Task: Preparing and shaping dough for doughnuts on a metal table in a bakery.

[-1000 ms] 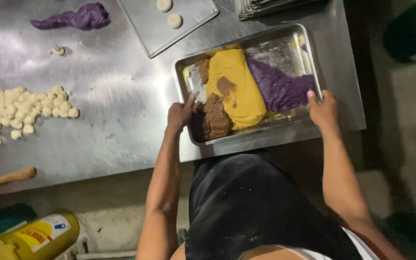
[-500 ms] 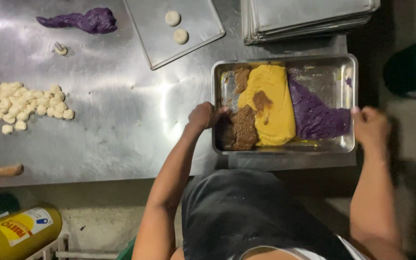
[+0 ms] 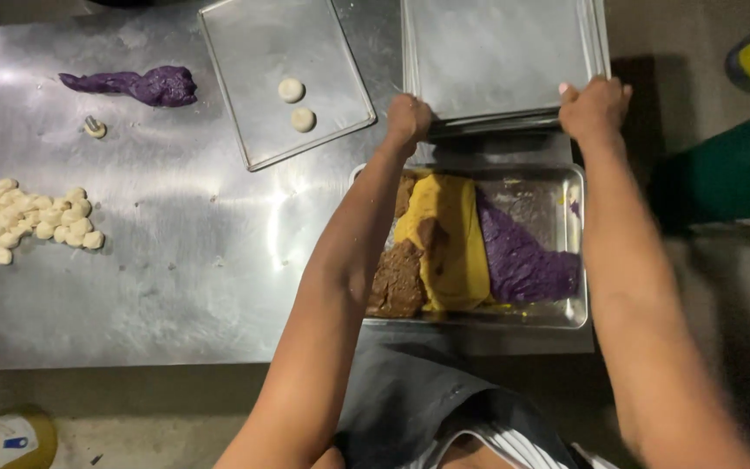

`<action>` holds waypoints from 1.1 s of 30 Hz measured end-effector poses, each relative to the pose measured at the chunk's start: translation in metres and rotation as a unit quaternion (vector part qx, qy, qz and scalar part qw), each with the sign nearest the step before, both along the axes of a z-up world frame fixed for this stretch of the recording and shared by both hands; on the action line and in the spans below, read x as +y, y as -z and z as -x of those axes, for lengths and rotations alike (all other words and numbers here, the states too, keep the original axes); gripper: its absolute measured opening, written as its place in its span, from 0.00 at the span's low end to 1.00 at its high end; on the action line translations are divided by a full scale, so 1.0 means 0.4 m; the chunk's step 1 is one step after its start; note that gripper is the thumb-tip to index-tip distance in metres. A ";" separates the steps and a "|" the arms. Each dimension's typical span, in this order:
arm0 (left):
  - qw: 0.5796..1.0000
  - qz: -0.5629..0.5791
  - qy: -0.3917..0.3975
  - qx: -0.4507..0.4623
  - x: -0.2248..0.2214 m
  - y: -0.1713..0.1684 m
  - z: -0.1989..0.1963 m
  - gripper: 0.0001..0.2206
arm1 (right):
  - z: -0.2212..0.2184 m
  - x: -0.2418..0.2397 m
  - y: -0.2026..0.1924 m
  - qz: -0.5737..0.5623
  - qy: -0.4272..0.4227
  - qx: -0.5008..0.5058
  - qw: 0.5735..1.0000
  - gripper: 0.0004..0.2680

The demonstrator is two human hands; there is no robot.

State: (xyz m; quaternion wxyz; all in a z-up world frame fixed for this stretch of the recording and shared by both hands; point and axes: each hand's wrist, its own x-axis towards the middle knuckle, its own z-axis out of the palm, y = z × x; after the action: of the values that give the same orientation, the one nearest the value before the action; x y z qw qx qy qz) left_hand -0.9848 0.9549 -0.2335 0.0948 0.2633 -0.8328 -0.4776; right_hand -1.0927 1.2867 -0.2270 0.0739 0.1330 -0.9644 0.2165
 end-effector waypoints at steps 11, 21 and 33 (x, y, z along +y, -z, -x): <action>0.982 -0.154 -0.107 -0.006 -0.113 0.040 -0.027 0.07 | -0.118 -0.014 -0.161 0.086 0.042 -0.061 0.994 0.15; 0.987 -0.139 -0.083 -0.015 -0.028 -0.108 -0.081 0.16 | -0.029 0.019 -0.060 0.192 0.137 -0.109 0.966 0.22; 0.990 0.131 -0.052 0.011 -0.109 -0.146 -0.116 0.12 | -0.175 0.028 -0.123 0.276 0.025 -0.299 0.913 0.16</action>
State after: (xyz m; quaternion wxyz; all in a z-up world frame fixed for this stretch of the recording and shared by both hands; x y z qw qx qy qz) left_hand -0.9383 0.9112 -0.1752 0.1629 0.2864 -0.8722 -0.3616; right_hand -1.0227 1.2980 -0.1779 -0.1783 0.0118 -0.8464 0.5017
